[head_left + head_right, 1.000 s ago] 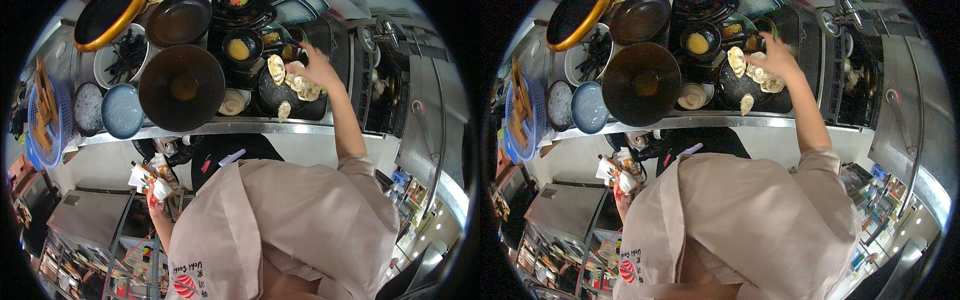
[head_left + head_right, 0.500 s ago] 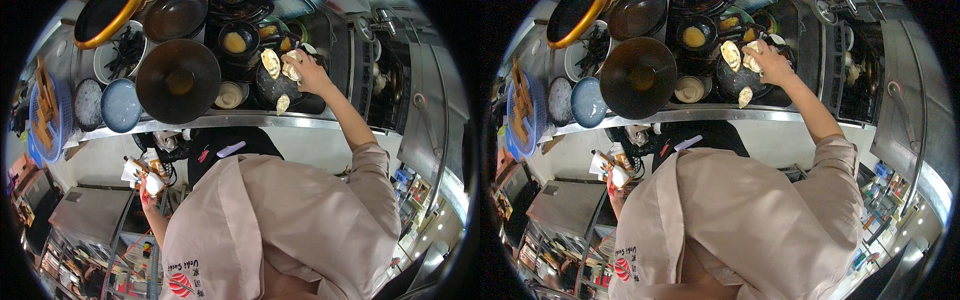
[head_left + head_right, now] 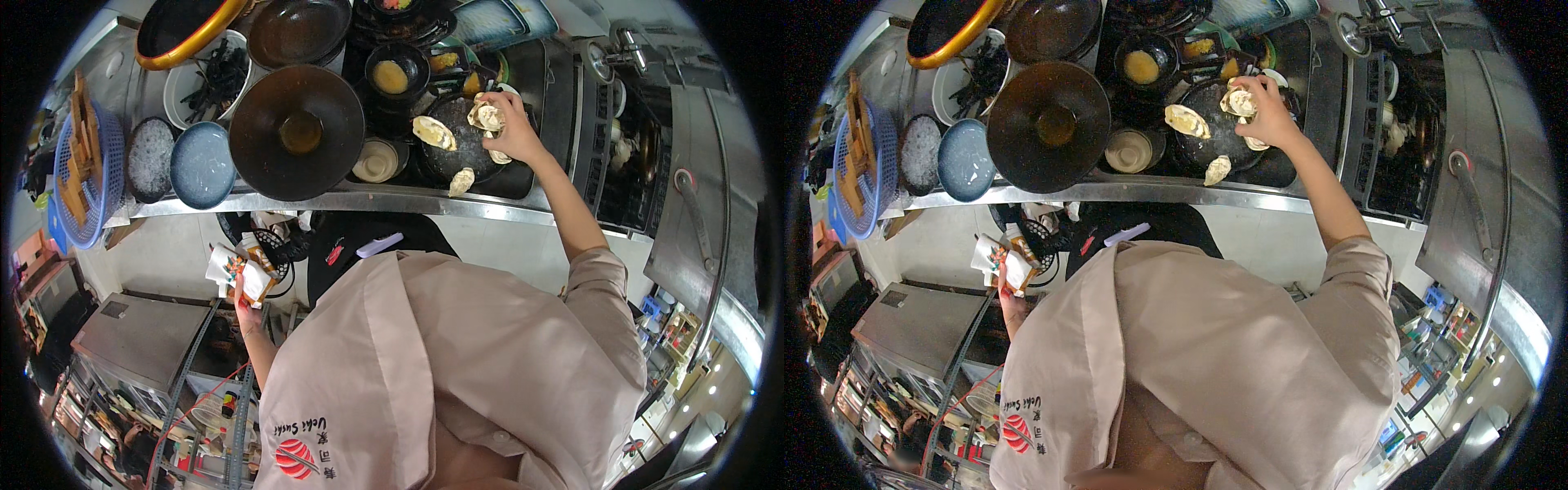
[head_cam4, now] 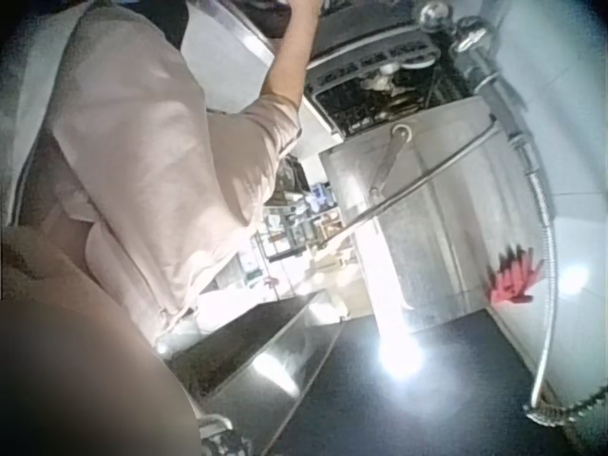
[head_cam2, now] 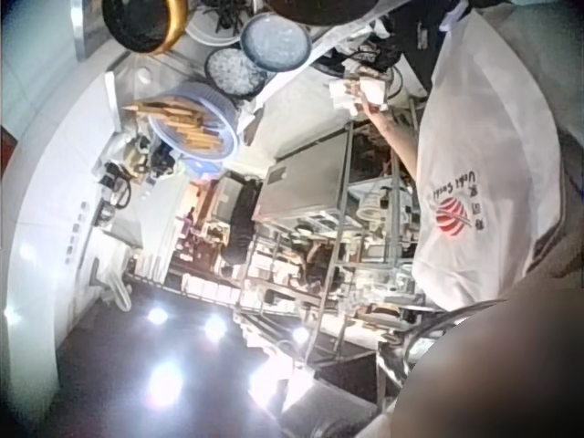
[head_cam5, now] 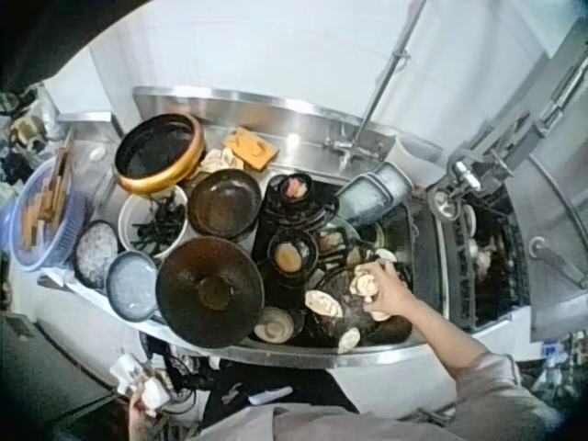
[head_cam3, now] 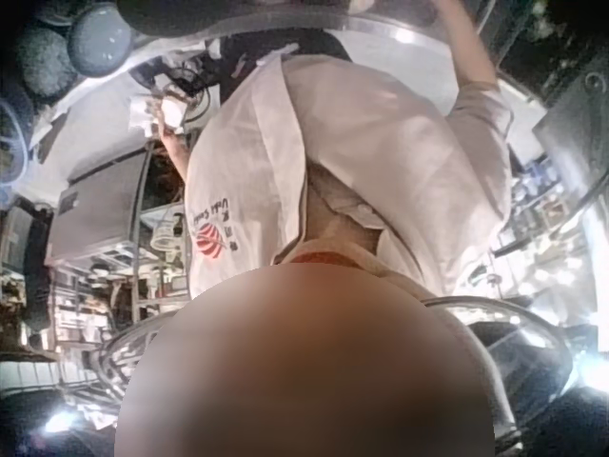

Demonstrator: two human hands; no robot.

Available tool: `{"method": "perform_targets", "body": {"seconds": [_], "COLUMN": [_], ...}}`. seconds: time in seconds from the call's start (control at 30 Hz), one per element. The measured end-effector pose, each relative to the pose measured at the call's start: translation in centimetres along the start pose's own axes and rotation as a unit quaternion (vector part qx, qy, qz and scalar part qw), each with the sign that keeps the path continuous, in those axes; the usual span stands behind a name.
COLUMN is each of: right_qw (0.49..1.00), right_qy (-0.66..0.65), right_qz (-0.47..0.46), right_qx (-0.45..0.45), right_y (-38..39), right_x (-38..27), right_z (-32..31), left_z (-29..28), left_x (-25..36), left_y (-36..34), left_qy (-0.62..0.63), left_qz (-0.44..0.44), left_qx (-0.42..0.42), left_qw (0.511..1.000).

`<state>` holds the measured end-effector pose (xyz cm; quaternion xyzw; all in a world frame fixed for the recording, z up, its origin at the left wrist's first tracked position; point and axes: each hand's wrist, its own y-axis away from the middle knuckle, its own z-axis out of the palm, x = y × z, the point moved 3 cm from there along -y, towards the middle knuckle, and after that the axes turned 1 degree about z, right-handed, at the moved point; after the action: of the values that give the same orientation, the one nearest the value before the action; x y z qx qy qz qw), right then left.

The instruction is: The person clears used dishes, bowls, and menus from a dining table, carries them to the kitchen, and places them in a dishwashing area. They then return to the table to collect remaining items and continue clearing.

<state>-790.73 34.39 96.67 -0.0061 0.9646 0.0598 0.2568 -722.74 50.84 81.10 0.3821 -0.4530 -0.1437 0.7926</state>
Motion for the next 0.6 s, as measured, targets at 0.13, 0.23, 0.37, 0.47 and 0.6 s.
{"method": "perform_targets", "body": {"seconds": [0.13,0.23,0.37,0.47,0.6], "right_qw": [0.998,0.989,0.971,0.968,0.980], "right_qy": [-0.049,-0.020,-0.018,-0.082,-0.026], "right_qz": [-0.040,-0.108,-0.184,-0.186,-0.150], "right_qx": [0.023,0.098,0.154,0.147,0.129], "right_y": [-3.2,-9.8,-23.0,-31.7,-39.6], "right_x": [-2.1,-6.0,-13.4,-18.1,-21.7], "right_z": [-1.8,-3.5,-3.4,-1.9,4.1], "left_z": [-0.4,-0.2,2.3,3.6,3.7], "left_x": [-2.0,-3.7,-4.4,-3.8,-4.1], "left_y": [-3.3,-7.7,-11.3,-11.8,-13.7], "left_qy": [-0.003,-0.034,-0.086,-0.280,-0.147], "left_qz": [0.017,0.035,0.080,0.052,0.102], "left_qx": [0.062,0.196,0.263,0.312,0.218], "left_qw": [0.998,0.979,0.958,0.906,0.959]}}
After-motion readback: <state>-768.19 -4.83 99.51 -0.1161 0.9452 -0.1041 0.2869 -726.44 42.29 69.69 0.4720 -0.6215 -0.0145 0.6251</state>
